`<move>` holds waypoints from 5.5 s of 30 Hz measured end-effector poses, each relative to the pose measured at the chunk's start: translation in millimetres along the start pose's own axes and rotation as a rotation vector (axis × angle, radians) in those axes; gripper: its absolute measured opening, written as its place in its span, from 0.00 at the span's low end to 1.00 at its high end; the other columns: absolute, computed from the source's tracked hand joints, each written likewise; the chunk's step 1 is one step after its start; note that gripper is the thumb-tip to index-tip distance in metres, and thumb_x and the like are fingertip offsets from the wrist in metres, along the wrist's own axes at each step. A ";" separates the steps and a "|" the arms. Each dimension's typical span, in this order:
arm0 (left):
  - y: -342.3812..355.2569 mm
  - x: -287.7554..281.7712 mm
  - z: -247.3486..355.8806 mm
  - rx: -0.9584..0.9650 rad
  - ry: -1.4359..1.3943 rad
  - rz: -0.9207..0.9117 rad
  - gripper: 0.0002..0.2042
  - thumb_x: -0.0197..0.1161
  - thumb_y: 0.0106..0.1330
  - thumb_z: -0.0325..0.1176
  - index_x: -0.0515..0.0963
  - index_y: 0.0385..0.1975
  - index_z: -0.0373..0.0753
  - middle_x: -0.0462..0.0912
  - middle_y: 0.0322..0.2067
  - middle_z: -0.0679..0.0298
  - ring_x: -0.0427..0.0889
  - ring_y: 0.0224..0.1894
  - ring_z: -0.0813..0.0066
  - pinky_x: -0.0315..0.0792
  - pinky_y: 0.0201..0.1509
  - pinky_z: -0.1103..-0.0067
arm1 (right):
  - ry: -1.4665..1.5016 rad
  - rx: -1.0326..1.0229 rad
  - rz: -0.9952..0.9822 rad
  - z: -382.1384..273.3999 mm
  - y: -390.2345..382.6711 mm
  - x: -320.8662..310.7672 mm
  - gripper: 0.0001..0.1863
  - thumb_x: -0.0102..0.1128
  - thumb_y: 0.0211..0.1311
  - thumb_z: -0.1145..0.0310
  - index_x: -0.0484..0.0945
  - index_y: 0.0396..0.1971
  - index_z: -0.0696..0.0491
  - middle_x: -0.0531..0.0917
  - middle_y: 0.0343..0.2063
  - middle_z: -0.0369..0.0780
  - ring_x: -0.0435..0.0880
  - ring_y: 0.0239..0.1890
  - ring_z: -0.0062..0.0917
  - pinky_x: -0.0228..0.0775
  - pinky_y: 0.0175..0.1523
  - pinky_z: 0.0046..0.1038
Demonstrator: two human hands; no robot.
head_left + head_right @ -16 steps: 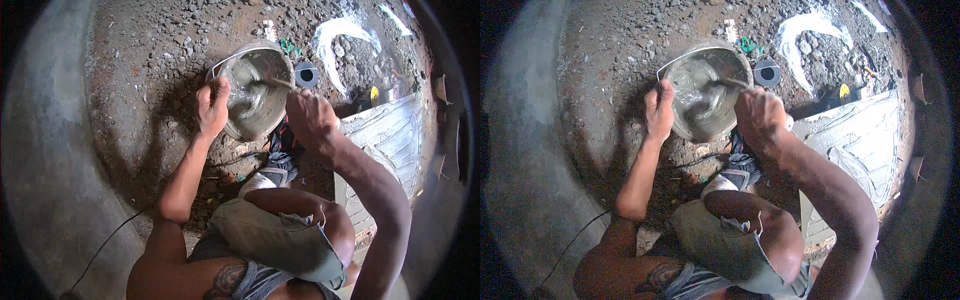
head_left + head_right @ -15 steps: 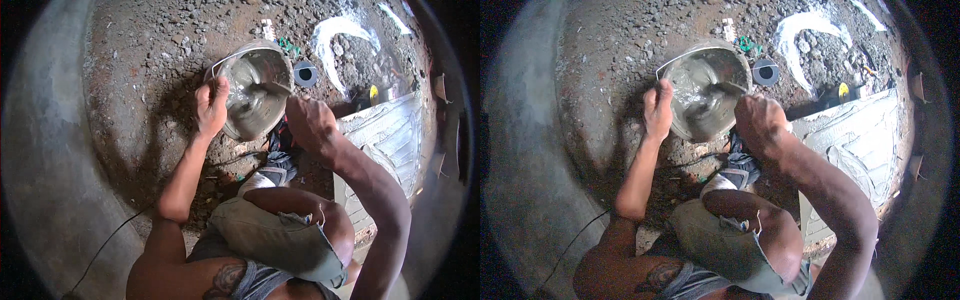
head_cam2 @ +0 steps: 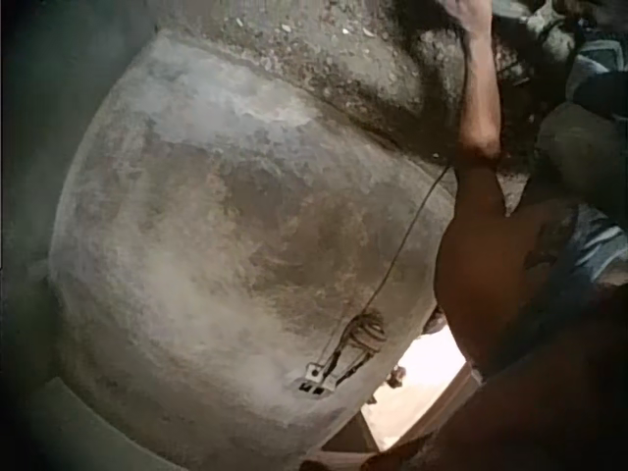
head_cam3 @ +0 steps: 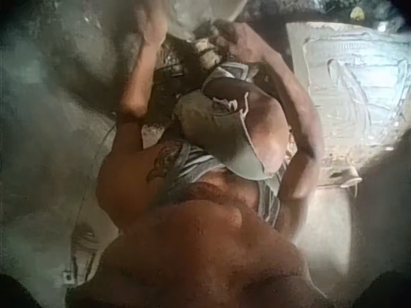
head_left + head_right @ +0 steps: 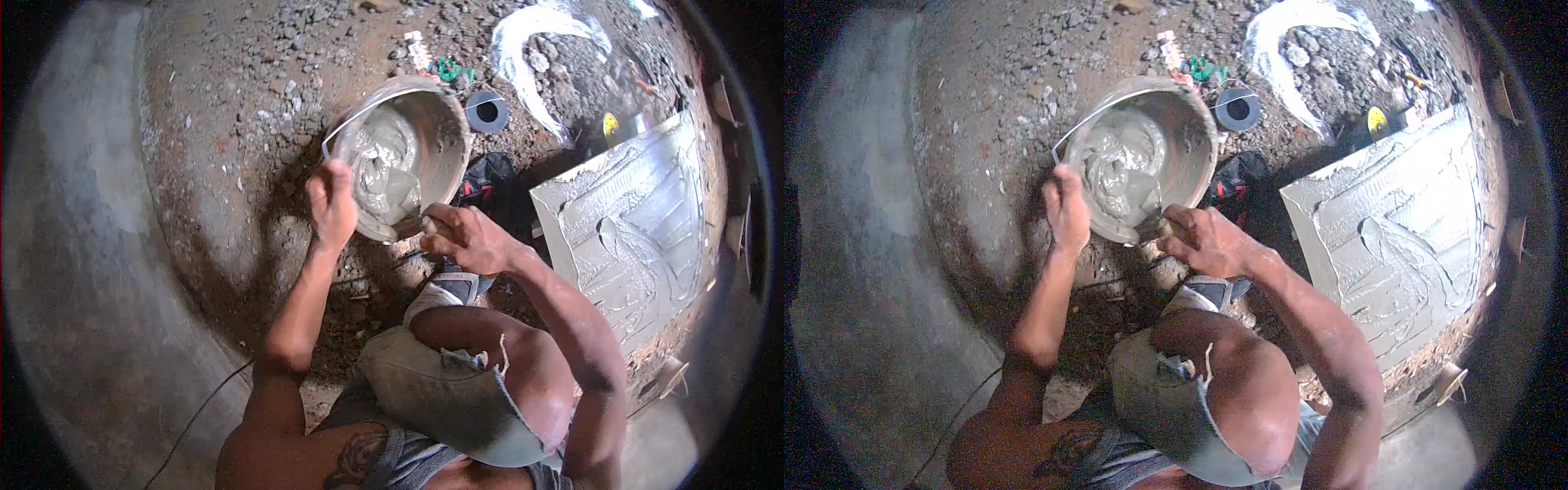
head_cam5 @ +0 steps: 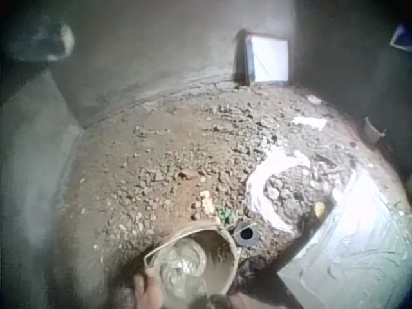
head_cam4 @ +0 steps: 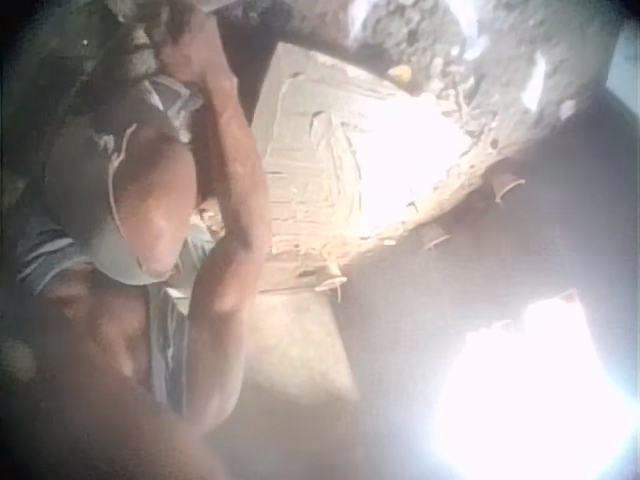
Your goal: The person uses an angle grinder to cut a tile, then scoops mortar from a bucket using a trowel and spreads it across the back of the tile.
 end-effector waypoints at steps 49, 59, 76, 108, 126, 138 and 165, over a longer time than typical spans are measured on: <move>-150.8 170.4 -7.8 -0.344 0.286 -1.408 0.12 0.66 0.64 0.37 0.78 0.25 0.35 0.79 0.18 0.66 0.73 0.20 0.84 0.68 0.23 0.81 | -0.663 0.986 0.992 180.6 -436.1 -174.4 0.19 0.43 0.73 0.50 0.70 0.45 0.51 0.81 0.23 0.51 0.83 0.28 0.48 0.73 0.32 0.48; -171.9 158.3 -36.1 -0.478 0.343 -1.610 0.18 0.66 0.64 0.43 0.76 0.18 0.37 0.77 0.13 0.68 0.72 0.18 0.86 0.67 0.22 0.81 | 0.777 0.945 1.626 151.4 -409.2 -52.4 0.22 0.41 0.73 0.48 0.67 0.39 0.56 0.74 0.23 0.40 0.77 0.22 0.27 0.72 0.23 0.34; -186.6 175.5 -45.4 -0.215 0.420 -1.679 0.19 0.65 0.63 0.44 0.76 0.17 0.35 0.78 0.13 0.60 0.76 0.17 0.76 0.70 0.25 0.74 | 0.109 1.214 1.210 112.3 -395.8 16.5 0.19 0.42 0.75 0.53 0.67 0.44 0.57 0.80 0.27 0.57 0.80 0.31 0.55 0.70 0.38 0.51; -201.0 173.2 -38.6 -0.207 0.496 -1.388 0.21 0.64 0.65 0.42 0.72 0.14 0.34 0.76 0.10 0.63 0.73 0.15 0.82 0.66 0.20 0.76 | -0.330 0.915 0.534 94.2 -434.5 -41.1 0.20 0.48 0.70 0.48 0.71 0.39 0.53 0.81 0.28 0.50 0.82 0.36 0.49 0.71 0.40 0.49; -202.8 183.2 -47.0 -0.270 0.471 -1.535 0.22 0.63 0.66 0.44 0.73 0.12 0.38 0.76 0.10 0.66 0.71 0.13 0.84 0.63 0.18 0.78 | 0.710 1.270 1.813 120.3 -408.4 109.7 0.24 0.46 0.71 0.49 0.67 0.42 0.60 0.79 0.25 0.51 0.81 0.26 0.45 0.74 0.35 0.46; -193.9 181.5 -42.2 -0.253 0.427 -1.539 0.22 0.63 0.66 0.45 0.73 0.13 0.38 0.76 0.10 0.65 0.72 0.14 0.83 0.65 0.19 0.78 | -0.013 0.914 1.001 116.7 -317.7 -75.5 0.26 0.44 0.72 0.46 0.71 0.45 0.58 0.82 0.33 0.57 0.80 0.36 0.61 0.71 0.43 0.54; -183.8 177.6 -45.0 -0.281 0.340 -1.424 0.22 0.64 0.64 0.42 0.72 0.12 0.34 0.76 0.10 0.60 0.73 0.13 0.78 0.66 0.19 0.74 | -0.053 0.807 0.851 113.5 -308.5 -93.4 0.24 0.40 0.74 0.50 0.70 0.38 0.60 0.79 0.29 0.59 0.78 0.37 0.58 0.67 0.43 0.51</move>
Point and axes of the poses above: each hand's wrist, its own y-axis towards the middle knuckle, its own x-axis out of the palm, z = x × y, the point moved 2 cm from there along y, towards the middle knuckle
